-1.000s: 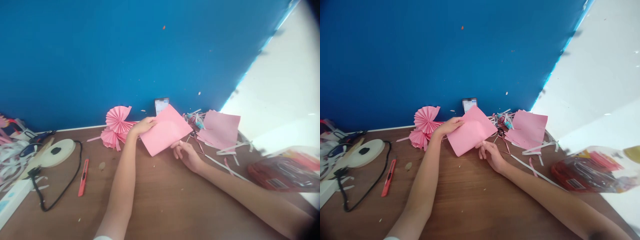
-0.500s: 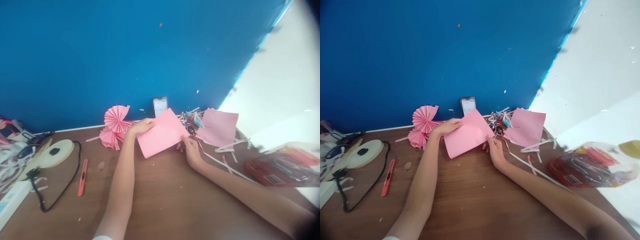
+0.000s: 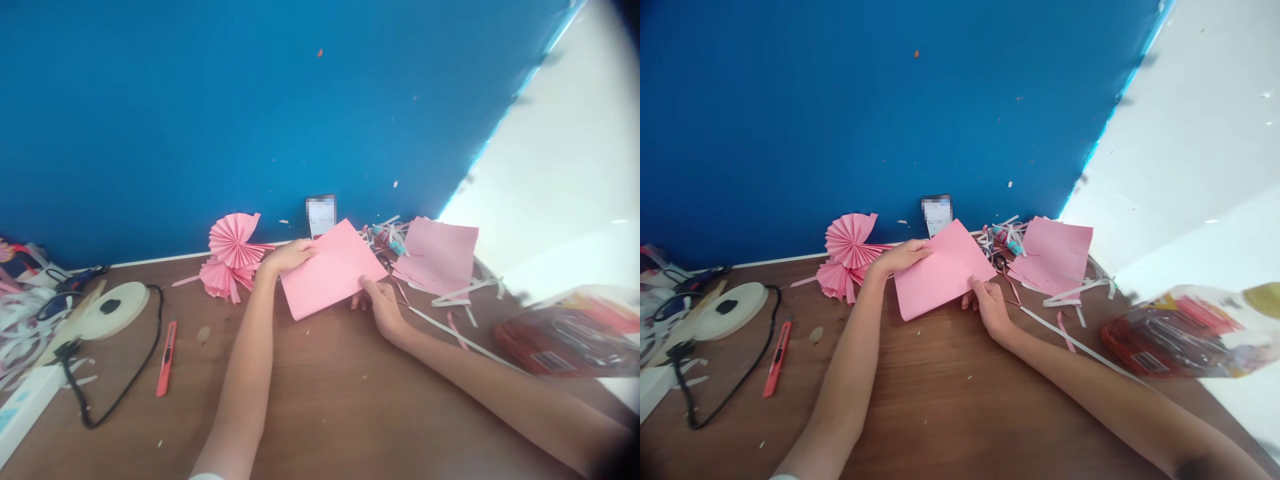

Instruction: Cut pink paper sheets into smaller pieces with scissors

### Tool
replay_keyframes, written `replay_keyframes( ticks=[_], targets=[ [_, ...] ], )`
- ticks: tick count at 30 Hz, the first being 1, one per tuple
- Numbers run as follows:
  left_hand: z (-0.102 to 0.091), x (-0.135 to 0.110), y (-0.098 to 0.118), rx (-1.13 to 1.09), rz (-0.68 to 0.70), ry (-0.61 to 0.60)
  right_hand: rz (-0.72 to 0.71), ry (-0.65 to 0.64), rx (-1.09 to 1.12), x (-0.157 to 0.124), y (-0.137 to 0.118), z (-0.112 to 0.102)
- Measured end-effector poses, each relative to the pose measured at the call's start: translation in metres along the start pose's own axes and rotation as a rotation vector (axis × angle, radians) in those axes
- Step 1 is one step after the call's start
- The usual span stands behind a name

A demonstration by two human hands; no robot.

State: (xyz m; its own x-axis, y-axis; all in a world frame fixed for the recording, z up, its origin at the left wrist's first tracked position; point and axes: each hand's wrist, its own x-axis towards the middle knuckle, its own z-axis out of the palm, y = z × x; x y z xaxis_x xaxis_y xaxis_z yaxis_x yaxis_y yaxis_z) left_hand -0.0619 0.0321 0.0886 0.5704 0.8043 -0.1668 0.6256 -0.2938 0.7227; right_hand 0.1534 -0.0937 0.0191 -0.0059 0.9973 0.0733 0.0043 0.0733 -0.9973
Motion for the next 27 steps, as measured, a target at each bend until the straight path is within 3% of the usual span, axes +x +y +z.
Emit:
replay_keyframes(
  ticks=[6,11,21,27],
  targets=[
    [0.001,0.001,0.000,-0.028,0.020,-0.012,0.014,-0.090,-0.041,0.000,-0.001,0.001],
    [0.003,0.000,0.003,-0.054,0.033,0.010,-0.001,-0.069,0.026,0.001,0.004,0.001],
    [0.006,0.001,0.013,-0.116,0.058,0.053,-0.007,-0.080,-0.055,-0.002,0.000,0.002],
    [0.006,0.002,0.011,-0.117,0.063,0.053,-0.023,-0.183,-0.075,-0.001,0.000,0.002]
  ],
)
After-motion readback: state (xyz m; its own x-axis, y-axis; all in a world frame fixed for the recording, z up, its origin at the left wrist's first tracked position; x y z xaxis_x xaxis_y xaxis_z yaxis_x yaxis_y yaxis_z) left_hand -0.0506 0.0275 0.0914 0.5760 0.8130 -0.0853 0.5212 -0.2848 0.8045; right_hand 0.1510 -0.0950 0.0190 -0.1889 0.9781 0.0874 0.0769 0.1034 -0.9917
